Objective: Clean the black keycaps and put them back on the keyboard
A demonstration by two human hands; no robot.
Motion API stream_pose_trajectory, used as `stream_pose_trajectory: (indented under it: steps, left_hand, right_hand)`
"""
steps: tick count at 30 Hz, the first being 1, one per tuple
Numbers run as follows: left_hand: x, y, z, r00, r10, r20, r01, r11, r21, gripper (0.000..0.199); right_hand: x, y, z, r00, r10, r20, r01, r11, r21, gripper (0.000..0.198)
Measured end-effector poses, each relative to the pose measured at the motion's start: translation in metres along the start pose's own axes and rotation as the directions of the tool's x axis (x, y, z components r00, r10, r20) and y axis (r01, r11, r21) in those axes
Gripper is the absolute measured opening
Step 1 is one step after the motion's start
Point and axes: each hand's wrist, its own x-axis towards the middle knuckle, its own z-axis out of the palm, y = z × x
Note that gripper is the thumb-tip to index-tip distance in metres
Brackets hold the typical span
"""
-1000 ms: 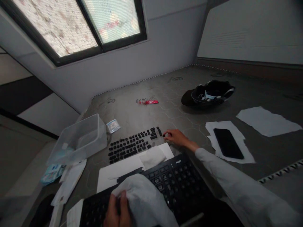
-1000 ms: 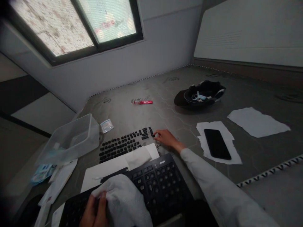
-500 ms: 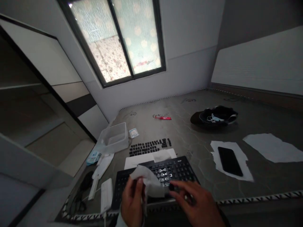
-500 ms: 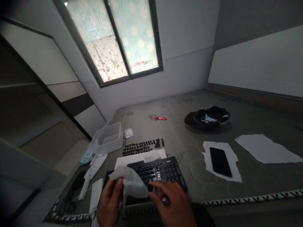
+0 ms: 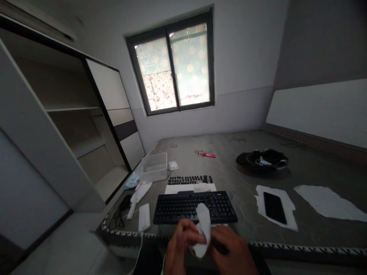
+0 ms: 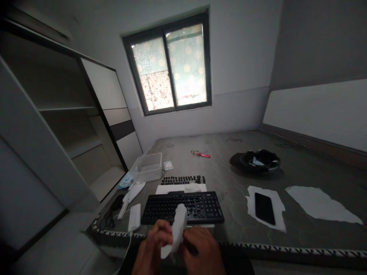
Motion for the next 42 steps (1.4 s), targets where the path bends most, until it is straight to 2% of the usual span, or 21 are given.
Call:
stream_pose_trajectory:
  steps: [3,5,7,10,15,18,20,22,24,25,28,31,34,37,40,42]
  left_hand:
    - [-0.01,0.011,0.011,0.994,0.032,-0.104,-0.023,0.996,0.087,0.042]
    - [-0.014,0.013,0.018,0.989,0.046,-0.143,-0.024,0.988,0.15,0.042]
    - [-0.018,0.011,0.023,0.991,0.075,-0.112,-0.051,0.979,0.197,0.046]
    - [-0.022,0.01,0.024,0.995,0.091,-0.048,-0.077,0.968,0.238,0.039]
    - [-0.027,0.01,0.02,0.997,0.061,-0.048,-0.04,0.934,0.355,0.033]
    - [-0.025,0.013,0.016,0.998,0.07,0.012,-0.068,0.907,0.415,0.032]
    - [-0.024,0.016,0.012,0.993,0.08,0.088,-0.108,0.919,0.379,0.037]
    - [-0.023,0.02,0.009,0.987,0.095,0.133,-0.136,0.928,0.347,0.039]
    - [-0.024,0.021,0.007,0.984,0.092,0.15,-0.139,0.929,0.343,0.038]
    - [-0.024,0.021,0.008,0.984,0.088,0.155,-0.138,0.927,0.348,0.036]
    - [-0.026,0.017,0.012,0.984,0.071,0.165,-0.129,0.918,0.374,0.03]
    - [-0.025,0.013,0.017,0.989,0.053,0.14,-0.107,0.905,0.411,0.025]
    - [-0.023,0.011,0.019,0.984,0.057,0.169,-0.116,0.924,0.364,0.028]
    - [-0.022,0.012,0.018,0.968,0.052,0.246,-0.126,0.948,0.293,0.039]
    - [-0.021,0.012,0.016,0.963,0.058,0.264,-0.133,0.951,0.278,0.043]
    - [-0.019,0.01,0.014,0.965,0.088,0.245,-0.155,0.951,0.268,0.038]
  right_hand:
    - [-0.01,-0.013,-0.013,1.0,-0.023,-0.017,0.024,0.996,0.089,0.021]
    - [-0.019,-0.019,-0.019,0.998,-0.058,-0.024,0.06,0.988,0.143,0.025]
    - [-0.027,-0.022,-0.023,0.997,-0.031,-0.075,0.042,0.988,0.147,0.028]
    - [-0.037,-0.024,-0.026,0.983,0.056,-0.172,-0.037,0.993,0.111,0.031]
    - [-0.042,-0.023,-0.027,0.997,-0.015,-0.07,0.02,0.997,0.07,0.026]
    - [-0.042,-0.03,-0.021,0.992,0.016,-0.123,-0.005,0.997,0.083,0.025]
    - [-0.042,-0.036,-0.015,0.965,0.106,-0.239,-0.078,0.99,0.121,0.024]
    - [-0.042,-0.038,-0.01,0.905,0.2,-0.376,-0.153,0.976,0.152,0.027]
    - [-0.042,-0.032,-0.007,0.858,0.231,-0.458,-0.176,0.971,0.161,0.032]
    - [-0.041,-0.027,-0.005,0.852,0.23,-0.47,-0.172,0.971,0.164,0.034]
    - [-0.041,-0.005,0.001,0.881,0.239,-0.408,-0.148,0.959,0.244,0.035]
    - [-0.043,0.007,0.008,0.935,0.248,-0.254,-0.131,0.906,0.401,0.043]
    - [-0.045,0.005,0.009,0.937,0.311,-0.161,-0.205,0.859,0.469,0.045]
    - [-0.043,-0.003,0.004,0.916,0.356,-0.188,-0.249,0.868,0.429,0.039]
    - [-0.042,-0.01,0.0,0.929,0.295,-0.222,-0.199,0.907,0.372,0.034]
    - [-0.042,-0.012,0.003,0.938,0.262,-0.228,-0.166,0.914,0.369,0.034]
